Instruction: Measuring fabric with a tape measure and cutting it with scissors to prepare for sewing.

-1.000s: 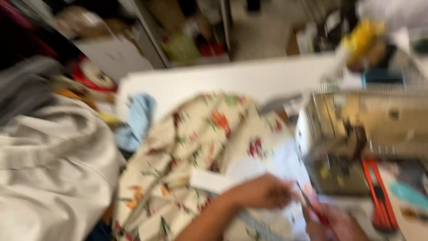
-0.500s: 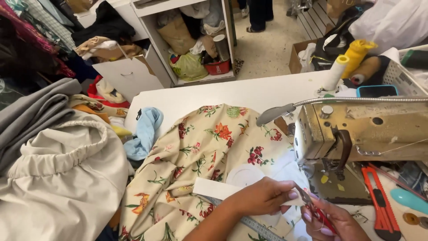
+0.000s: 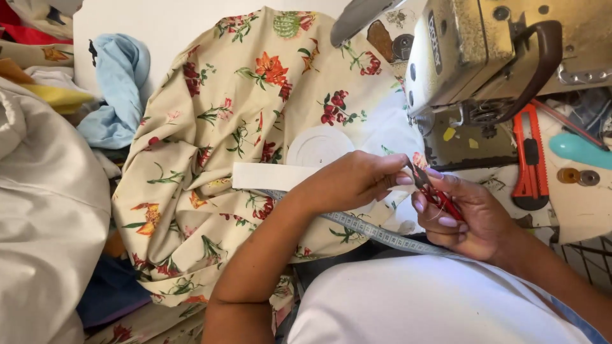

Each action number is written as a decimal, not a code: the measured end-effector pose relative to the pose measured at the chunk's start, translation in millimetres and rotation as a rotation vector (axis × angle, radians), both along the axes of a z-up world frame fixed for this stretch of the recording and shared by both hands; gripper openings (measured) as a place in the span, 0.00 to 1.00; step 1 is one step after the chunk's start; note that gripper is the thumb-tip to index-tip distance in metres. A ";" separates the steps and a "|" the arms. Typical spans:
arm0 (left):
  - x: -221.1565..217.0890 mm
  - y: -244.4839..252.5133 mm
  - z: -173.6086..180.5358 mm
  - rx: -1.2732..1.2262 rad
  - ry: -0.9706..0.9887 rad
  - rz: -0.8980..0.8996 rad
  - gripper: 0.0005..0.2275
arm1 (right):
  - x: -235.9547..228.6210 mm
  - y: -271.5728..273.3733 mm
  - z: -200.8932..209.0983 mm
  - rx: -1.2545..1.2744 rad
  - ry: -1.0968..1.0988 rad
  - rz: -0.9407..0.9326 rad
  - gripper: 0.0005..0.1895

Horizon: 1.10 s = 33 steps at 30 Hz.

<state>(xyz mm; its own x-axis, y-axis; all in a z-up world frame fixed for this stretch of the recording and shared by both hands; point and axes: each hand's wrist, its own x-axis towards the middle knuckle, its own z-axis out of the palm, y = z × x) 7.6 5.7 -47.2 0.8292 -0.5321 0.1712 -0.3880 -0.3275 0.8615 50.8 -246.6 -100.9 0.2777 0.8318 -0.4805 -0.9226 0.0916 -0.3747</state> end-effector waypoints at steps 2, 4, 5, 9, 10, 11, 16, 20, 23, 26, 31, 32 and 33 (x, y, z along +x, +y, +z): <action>-1.3 0.4 -0.6 0.005 -0.016 0.006 0.10 | 0.1 0.2 -0.9 0.011 0.033 -0.011 0.21; -1.0 0.2 -2.6 0.029 -0.028 0.009 0.10 | 0.9 1.3 0.2 0.005 0.008 0.014 0.22; -1.4 0.4 -3.7 0.025 -0.023 0.010 0.10 | -0.3 3.7 2.6 0.001 0.013 0.015 0.22; -2.2 0.6 -9.6 0.071 -0.036 0.033 0.06 | -4.1 8.9 4.9 -0.038 -0.020 -0.020 0.24; -2.4 0.4 -10.8 0.074 -0.055 0.039 0.06 | -5.2 9.0 4.2 -0.061 -0.029 -0.029 0.25; -2.7 1.1 -9.8 0.071 -0.053 0.035 0.06 | -5.3 9.2 4.4 -0.064 -0.026 -0.033 0.25; -0.6 -0.2 -6.9 0.077 -0.065 0.049 0.06 | -8.6 8.9 -2.4 0.072 -0.049 -0.086 0.27; -2.7 -2.7 -6.9 0.071 -0.070 0.041 0.07 | -12.4 8.6 4.3 0.071 -0.082 -0.104 0.26; -2.2 -3.8 -9.3 0.214 -0.163 0.044 0.07 | -9.0 6.2 22.4 0.064 -0.206 -0.135 0.27; 3.1 -1.5 2.2 0.093 -0.084 0.004 0.11 | -0.8 -12.9 29.9 0.031 -0.196 -0.025 0.22; 3.7 10.3 10.6 0.155 -0.035 0.068 0.24 | 12.0 -64.6 32.7 -0.844 -1.429 -0.323 0.23; 2.1 14.3 12.3 0.157 -0.032 0.086 0.24 | 21.4 -77.5 23.2 -0.830 -1.433 -0.310 0.23; -2.2 16.4 12.7 0.227 -0.140 0.126 0.28 | 28.5 -92.0 13.2 -0.959 -1.650 -0.303 0.19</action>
